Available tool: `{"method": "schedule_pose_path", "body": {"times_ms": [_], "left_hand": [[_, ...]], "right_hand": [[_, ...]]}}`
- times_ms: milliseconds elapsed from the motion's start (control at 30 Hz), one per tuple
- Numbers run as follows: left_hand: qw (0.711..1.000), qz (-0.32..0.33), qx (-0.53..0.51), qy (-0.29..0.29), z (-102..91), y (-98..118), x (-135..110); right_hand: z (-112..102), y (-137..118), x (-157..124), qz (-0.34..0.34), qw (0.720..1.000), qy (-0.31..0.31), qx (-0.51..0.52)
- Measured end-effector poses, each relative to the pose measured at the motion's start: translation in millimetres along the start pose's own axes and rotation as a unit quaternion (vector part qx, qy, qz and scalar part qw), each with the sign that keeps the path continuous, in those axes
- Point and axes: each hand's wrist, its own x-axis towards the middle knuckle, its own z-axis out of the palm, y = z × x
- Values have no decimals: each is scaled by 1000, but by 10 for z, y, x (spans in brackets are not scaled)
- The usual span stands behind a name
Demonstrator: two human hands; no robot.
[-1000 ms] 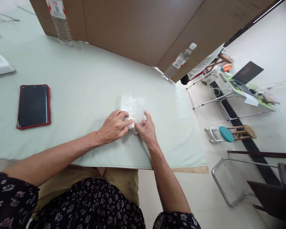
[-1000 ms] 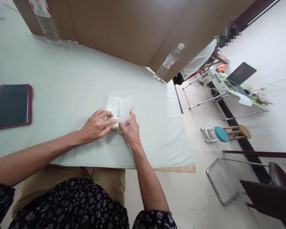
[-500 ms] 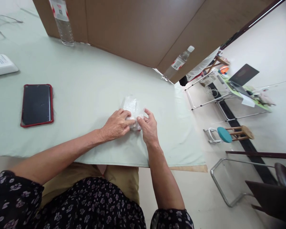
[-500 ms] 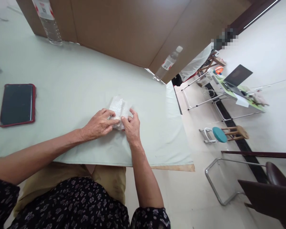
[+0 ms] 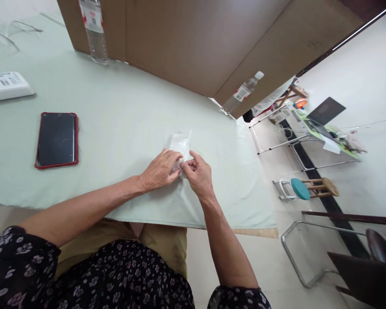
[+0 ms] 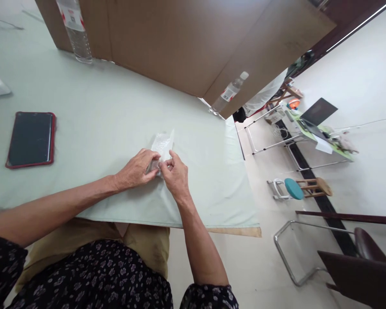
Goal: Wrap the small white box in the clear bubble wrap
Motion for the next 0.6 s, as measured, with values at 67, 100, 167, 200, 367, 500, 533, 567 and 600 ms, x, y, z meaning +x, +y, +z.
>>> {"method": "schedule_pose_path", "body": {"times_ms": [67, 100, 167, 200, 367, 500, 533, 567, 600], "left_hand": [[1000, 3, 3, 2, 9, -6, -1], [1000, 7, 4, 2, 13, -8, 0], [1000, 13, 4, 5, 18, -11, 4], [1000, 14, 2, 6, 20, -10, 7], [1000, 5, -11, 3, 28, -4, 17], [999, -22, -33, -1, 29, -12, 14], [999, -32, -44, 2, 24, -14, 9], [997, -42, -58, 6, 16, -16, 4], [996, -52, -75, 11, 7, -15, -1]], "right_hand": [[-3, 18, 4, 2, 1000, 0, 22], [-1, 23, 2, -2, 1000, 2, 27], [9, 18, -11, -17, 1000, 8, 21], [15, 9, -22, -25, 1000, 11, 11], [1, -62, -52, -49, 998, -11, -41], [-105, -74, -28, -66, 993, -77, -66], [-135, -74, -24, -76, 990, -97, -74], [-161, -75, -23, -89, 986, -116, -85], [-180, -78, -26, -101, 981, -132, -100]]}}
